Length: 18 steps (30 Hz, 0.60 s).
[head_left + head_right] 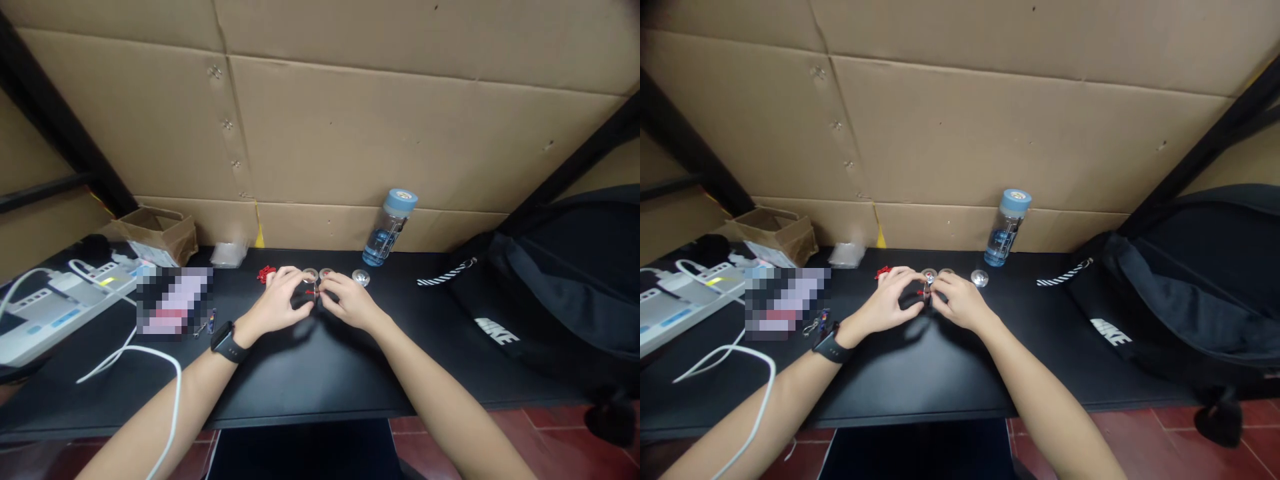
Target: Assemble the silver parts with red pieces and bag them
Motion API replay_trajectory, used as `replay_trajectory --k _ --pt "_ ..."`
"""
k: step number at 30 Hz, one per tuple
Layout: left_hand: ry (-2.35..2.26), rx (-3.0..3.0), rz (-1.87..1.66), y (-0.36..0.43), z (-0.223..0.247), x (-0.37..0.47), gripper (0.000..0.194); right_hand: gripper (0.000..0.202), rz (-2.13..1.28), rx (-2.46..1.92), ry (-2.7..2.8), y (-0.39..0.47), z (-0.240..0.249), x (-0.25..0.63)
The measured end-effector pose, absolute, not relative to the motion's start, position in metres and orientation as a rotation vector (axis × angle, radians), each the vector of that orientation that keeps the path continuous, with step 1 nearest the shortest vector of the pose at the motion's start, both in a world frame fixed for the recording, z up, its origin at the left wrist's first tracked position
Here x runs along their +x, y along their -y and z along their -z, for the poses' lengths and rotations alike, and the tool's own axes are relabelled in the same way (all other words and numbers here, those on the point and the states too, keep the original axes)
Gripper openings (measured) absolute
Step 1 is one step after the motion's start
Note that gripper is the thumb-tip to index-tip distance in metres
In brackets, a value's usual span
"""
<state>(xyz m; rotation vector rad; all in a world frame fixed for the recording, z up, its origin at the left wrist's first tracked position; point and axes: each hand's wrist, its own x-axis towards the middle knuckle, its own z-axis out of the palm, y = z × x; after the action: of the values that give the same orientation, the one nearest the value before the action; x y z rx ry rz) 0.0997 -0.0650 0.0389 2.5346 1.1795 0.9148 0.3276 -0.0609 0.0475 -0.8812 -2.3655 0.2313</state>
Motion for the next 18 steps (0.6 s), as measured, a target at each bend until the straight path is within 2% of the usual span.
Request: replay_trajectory --k 2,3,7,18 --pt "-1.174 2.517 -0.926 0.066 -0.037 0.102 0.062 0.01 -0.252 -0.891 2.346 0.061 -0.047 0.328" --pt "-1.183 2.509 -0.925 0.067 -0.035 0.103 0.064 0.01 -0.262 -0.892 2.346 0.061 -0.047 0.328" --pt "-1.242 2.483 -0.915 0.066 -0.028 0.109 0.05 0.008 -0.282 -0.898 2.349 0.061 -0.046 0.328" --pt "-1.298 2.415 -0.841 0.067 -0.035 0.109 0.042 0.01 -0.329 -0.932 2.313 0.057 -0.055 0.34"
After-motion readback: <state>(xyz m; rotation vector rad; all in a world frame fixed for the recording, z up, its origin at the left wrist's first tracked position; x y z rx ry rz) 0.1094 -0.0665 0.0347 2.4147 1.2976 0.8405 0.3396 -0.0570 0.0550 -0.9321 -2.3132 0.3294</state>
